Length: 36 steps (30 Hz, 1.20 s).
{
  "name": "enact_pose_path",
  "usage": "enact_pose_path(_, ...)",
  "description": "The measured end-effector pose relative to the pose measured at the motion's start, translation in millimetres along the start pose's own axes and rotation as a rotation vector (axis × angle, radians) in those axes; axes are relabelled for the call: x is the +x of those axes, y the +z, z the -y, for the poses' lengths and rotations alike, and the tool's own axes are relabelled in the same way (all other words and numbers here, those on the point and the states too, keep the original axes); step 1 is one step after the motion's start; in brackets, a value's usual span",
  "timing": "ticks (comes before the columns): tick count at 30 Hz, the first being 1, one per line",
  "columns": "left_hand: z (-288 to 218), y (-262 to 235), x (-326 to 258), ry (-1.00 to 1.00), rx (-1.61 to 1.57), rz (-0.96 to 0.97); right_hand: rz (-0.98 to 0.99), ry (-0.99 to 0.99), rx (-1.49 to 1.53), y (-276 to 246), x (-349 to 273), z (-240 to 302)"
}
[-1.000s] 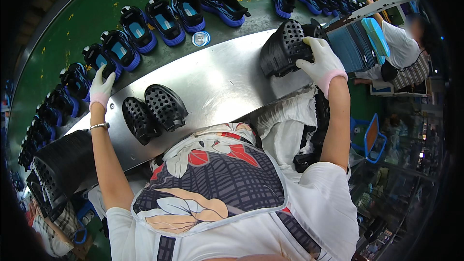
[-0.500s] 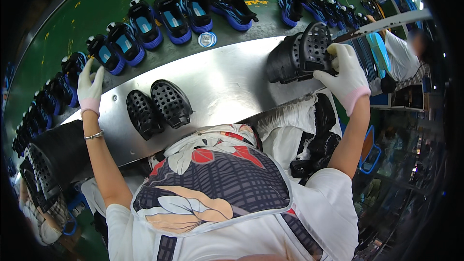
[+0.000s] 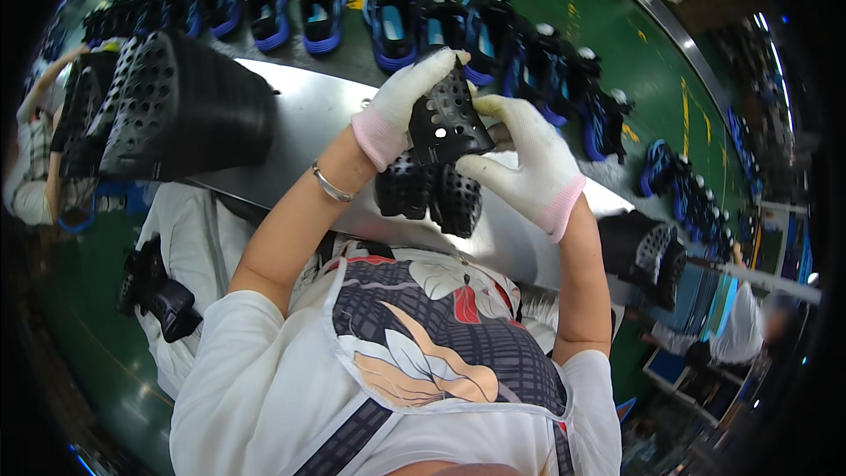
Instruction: The person inserts black plastic shoe lasts into blue and black athletic shoes on a factory assembly line. They handle the shoes and lasts one by one, placing the lasts inside the shoes and arranging them on the metal table.
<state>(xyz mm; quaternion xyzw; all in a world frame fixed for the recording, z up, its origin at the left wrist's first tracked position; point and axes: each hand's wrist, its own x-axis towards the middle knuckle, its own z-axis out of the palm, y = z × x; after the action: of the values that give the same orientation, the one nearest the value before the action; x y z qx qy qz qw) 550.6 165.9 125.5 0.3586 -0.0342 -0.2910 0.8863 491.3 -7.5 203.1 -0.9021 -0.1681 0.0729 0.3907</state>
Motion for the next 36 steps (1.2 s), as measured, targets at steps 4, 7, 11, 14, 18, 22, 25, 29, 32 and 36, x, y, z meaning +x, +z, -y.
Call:
enact_pose_path(4,-12,-15,-8,0.271,0.064,-0.237,0.042,0.127,-0.04,28,29,15)
enact_pose_path(7,-21,-13,-3,0.379,0.054,-0.354,0.0,0.107,-0.114,43,43,30)
enact_pose_path(11,-31,-28,5,0.5,0.372,-0.449,0.044,0.126,-0.368,46,64,28)
enact_pose_path(14,-39,-50,11,0.439,0.721,-0.555,0.179,0.198,-0.552,31,95,27)
enact_pose_path(18,-23,-88,17,0.616,1.086,-0.543,0.323,0.289,-0.65,13,139,18)
enact_pose_path(22,-18,-89,16,0.606,1.285,-0.401,0.431,0.198,-0.673,-2,183,2)
enact_pose_path(25,-13,-95,25,0.637,1.441,-0.489,0.489,0.159,-0.733,-4,218,2)
enact_pose_path(29,-20,-90,31,0.565,1.504,-0.517,0.515,0.27,-0.893,25,248,16)
enact_pose_path(32,-28,-86,36,0.268,1.681,-0.481,0.491,0.241,-0.997,53,243,19)
enact_pose_path(36,-36,-87,49,-0.033,1.556,-0.503,0.461,0.276,-1.049,81,245,9)
